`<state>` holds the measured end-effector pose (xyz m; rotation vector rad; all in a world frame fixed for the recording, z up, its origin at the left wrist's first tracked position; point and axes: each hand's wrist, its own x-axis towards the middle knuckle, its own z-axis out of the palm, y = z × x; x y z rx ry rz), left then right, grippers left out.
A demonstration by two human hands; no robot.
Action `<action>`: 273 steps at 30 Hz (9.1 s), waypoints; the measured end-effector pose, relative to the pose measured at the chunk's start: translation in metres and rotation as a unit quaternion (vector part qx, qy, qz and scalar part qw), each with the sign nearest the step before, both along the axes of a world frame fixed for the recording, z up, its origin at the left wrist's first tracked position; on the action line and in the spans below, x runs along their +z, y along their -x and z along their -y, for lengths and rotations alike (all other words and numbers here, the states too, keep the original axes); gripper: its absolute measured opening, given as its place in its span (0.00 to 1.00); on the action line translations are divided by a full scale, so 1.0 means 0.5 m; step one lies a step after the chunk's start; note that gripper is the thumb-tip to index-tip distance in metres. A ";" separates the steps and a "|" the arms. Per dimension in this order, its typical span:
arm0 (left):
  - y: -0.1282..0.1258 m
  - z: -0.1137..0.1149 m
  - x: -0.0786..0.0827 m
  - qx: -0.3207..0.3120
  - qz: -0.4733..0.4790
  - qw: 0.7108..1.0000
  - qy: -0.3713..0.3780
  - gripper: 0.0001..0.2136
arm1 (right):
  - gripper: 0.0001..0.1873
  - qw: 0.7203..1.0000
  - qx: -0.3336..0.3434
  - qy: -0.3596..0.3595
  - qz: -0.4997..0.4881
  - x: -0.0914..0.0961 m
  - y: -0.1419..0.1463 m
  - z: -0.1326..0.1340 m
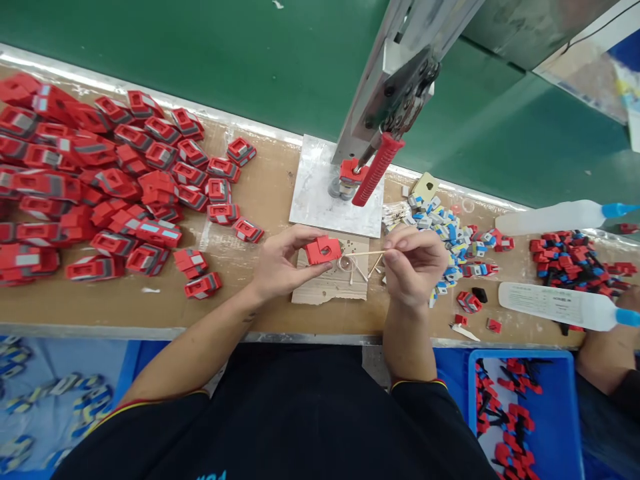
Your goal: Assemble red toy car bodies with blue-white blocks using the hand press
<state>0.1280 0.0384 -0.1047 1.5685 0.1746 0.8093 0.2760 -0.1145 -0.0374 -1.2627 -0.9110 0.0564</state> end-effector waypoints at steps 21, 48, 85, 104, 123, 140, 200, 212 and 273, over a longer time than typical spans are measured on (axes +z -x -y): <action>-0.009 -0.012 0.030 -0.077 -0.108 0.909 0.395 0.24 | 0.20 0.995 -0.022 0.001 -0.094 -0.049 0.025 -0.014; 0.013 0.019 0.029 -0.065 -0.092 0.986 0.123 0.23 | 0.15 0.998 -0.029 0.048 -0.025 -0.051 0.050 -0.023; 0.014 0.006 0.027 0.058 -0.046 0.992 -0.106 0.14 | 0.08 0.986 -0.052 0.073 0.143 -0.034 0.025 0.000; 0.013 -0.009 0.015 0.065 -0.113 0.991 -0.033 0.16 | 0.08 0.920 0.087 0.333 0.187 -0.042 -0.046 0.055; 0.013 0.013 0.026 0.013 -0.107 0.991 -0.076 0.15 | 0.09 0.998 0.023 0.051 0.000 -0.044 0.028 -0.003; 0.011 0.014 0.028 0.022 -0.102 0.993 -0.059 0.15 | 0.10 0.995 0.014 0.090 0.031 -0.048 0.021 0.005; 0.005 -0.006 0.032 0.017 -0.100 0.981 0.164 0.21 | 0.16 0.654 -0.157 0.667 0.320 -0.064 -0.161 0.053; 0.004 0.001 0.031 0.007 -0.090 0.980 0.178 0.20 | 0.17 0.900 -0.104 0.350 0.240 -0.026 -0.102 0.128; 0.068 0.013 0.066 -0.089 0.046 0.990 -0.102 0.27 | 0.30 0.981 0.104 0.143 0.079 0.001 0.101 0.008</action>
